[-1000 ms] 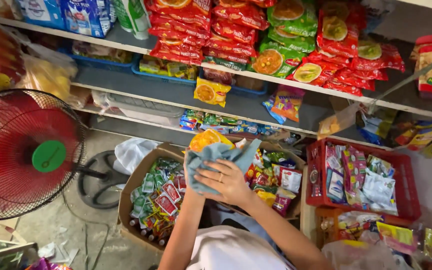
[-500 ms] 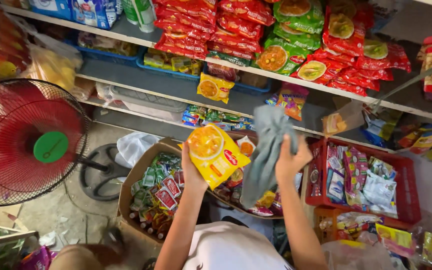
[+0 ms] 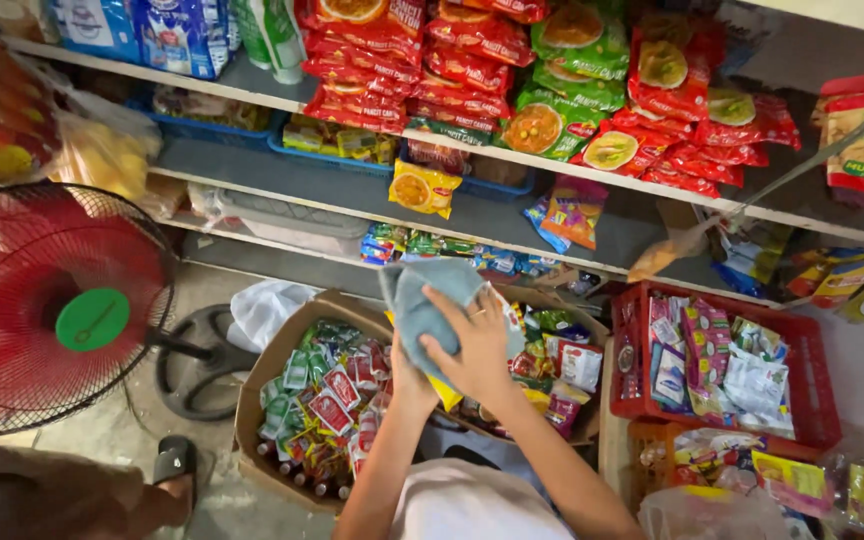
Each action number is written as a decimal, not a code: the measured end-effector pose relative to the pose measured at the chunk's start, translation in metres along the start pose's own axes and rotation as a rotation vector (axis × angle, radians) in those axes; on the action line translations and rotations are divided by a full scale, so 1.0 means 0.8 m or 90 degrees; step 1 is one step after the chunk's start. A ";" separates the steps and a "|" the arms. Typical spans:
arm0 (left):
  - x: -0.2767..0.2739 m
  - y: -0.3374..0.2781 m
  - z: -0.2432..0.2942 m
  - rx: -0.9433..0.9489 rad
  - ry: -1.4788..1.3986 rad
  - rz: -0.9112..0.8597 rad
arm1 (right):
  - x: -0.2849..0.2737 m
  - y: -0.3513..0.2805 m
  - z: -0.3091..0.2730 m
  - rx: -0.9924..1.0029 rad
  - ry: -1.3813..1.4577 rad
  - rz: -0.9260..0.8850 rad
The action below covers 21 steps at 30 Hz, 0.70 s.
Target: Wiping individual packets of instant noodles with a cloth and organizing them in boxes and on shelves.
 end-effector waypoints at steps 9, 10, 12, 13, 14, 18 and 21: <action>0.019 -0.011 -0.007 -0.012 -0.022 -0.013 | 0.083 -0.010 0.194 0.431 0.387 -0.102; 0.009 -0.006 -0.011 -0.017 -0.022 -0.013 | 0.084 -0.022 0.208 0.434 0.385 -0.098; -0.010 0.010 -0.014 0.015 -0.009 0.020 | 0.091 -0.040 0.238 0.538 0.321 -0.097; -0.005 0.011 -0.013 0.013 -0.009 0.023 | 0.084 -0.044 0.233 0.541 0.320 -0.097; -0.002 0.012 -0.011 0.025 -0.001 0.039 | 0.079 -0.047 0.226 0.513 0.377 -0.103; -0.007 0.024 -0.011 0.064 0.018 0.076 | 0.064 -0.062 0.209 0.375 0.412 -0.086; -0.013 0.029 -0.014 0.071 0.013 0.073 | 0.052 -0.059 0.218 0.302 0.255 -0.022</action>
Point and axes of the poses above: each hand's wrist, its own y-axis towards the middle knuckle, its own x-axis out of the palm, z = x × y, the point moved 3 cm from there along y, towards the middle knuckle, and after that the axes turned 11 degrees about x, right-handed, at the moved point
